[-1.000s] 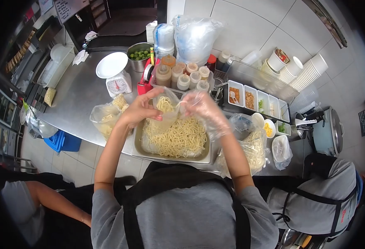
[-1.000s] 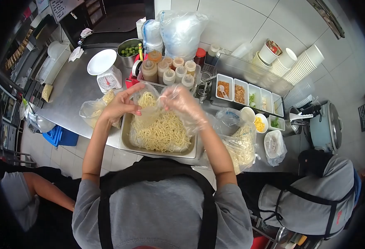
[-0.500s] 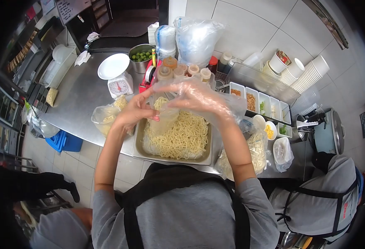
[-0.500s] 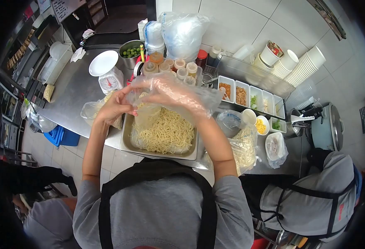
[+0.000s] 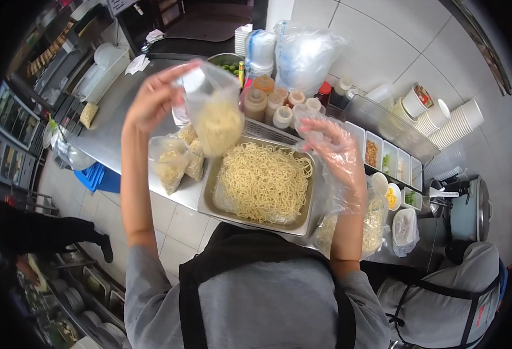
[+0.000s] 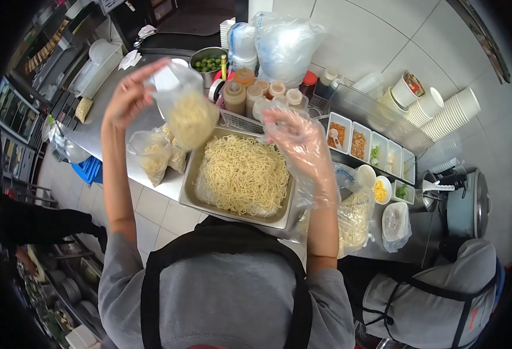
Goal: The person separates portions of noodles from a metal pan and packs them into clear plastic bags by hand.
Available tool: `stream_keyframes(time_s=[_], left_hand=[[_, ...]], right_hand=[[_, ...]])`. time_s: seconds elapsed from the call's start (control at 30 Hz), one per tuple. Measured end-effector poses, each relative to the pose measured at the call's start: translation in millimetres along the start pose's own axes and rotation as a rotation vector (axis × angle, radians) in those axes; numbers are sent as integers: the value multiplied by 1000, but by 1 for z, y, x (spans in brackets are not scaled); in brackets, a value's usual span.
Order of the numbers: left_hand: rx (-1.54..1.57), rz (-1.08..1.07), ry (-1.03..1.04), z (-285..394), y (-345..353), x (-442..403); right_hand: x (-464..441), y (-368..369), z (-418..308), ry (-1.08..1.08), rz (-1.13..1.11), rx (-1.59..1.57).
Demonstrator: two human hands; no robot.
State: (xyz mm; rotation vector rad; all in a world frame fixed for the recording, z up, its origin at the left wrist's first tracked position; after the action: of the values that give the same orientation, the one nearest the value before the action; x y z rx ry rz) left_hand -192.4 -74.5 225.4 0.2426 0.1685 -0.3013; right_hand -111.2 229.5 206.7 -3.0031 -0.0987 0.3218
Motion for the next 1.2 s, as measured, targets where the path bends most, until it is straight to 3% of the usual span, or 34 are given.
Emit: stream_keyframes(time_s=[0.17,0.27,0.37,0.7,0.8,0.83,0.93,1.07,1.13,1.2], left_hand=[[-221,239,134,45,-76,-55],[-618,352,63,32,-120,-92],[-943,330,171,4,-146,-121],[-1214,172,137,-80,-116,-131],[-1746,-1,531,-87,-91,-129],[-1746,-30,229,-90,-89,-128],[-1845,-26,45,-94,-76,-126],[-1847,154,-69,-98,-77,-120],[-1756,241,18,-106,-103,-133],[-1557,298,69,-104,-132,-143]], right_hand=[[25,-13,25,97,25,-8],[38,-24,42,135,56,-26],[45,-25,50,180,44,-6],[46,-11,63,140,-20,34],[44,4,72,150,-126,205],[42,9,75,160,-171,293],[36,47,61,53,-259,525],[33,118,61,-334,-387,654],[37,153,101,-373,-467,573],[52,170,139,-471,-484,938]])
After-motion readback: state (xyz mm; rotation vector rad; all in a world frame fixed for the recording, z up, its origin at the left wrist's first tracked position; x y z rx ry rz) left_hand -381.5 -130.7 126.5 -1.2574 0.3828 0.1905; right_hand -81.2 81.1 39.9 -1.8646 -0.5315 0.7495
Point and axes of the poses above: each hand's wrist, its own x-axis away from the middle knuckle, its own y-axis out of the palm, z = x × y, the point moved 9 cm from there along -x, towards the middle knuckle, and after that the axes turned 6 degrees about z, right-handed, at the moved point
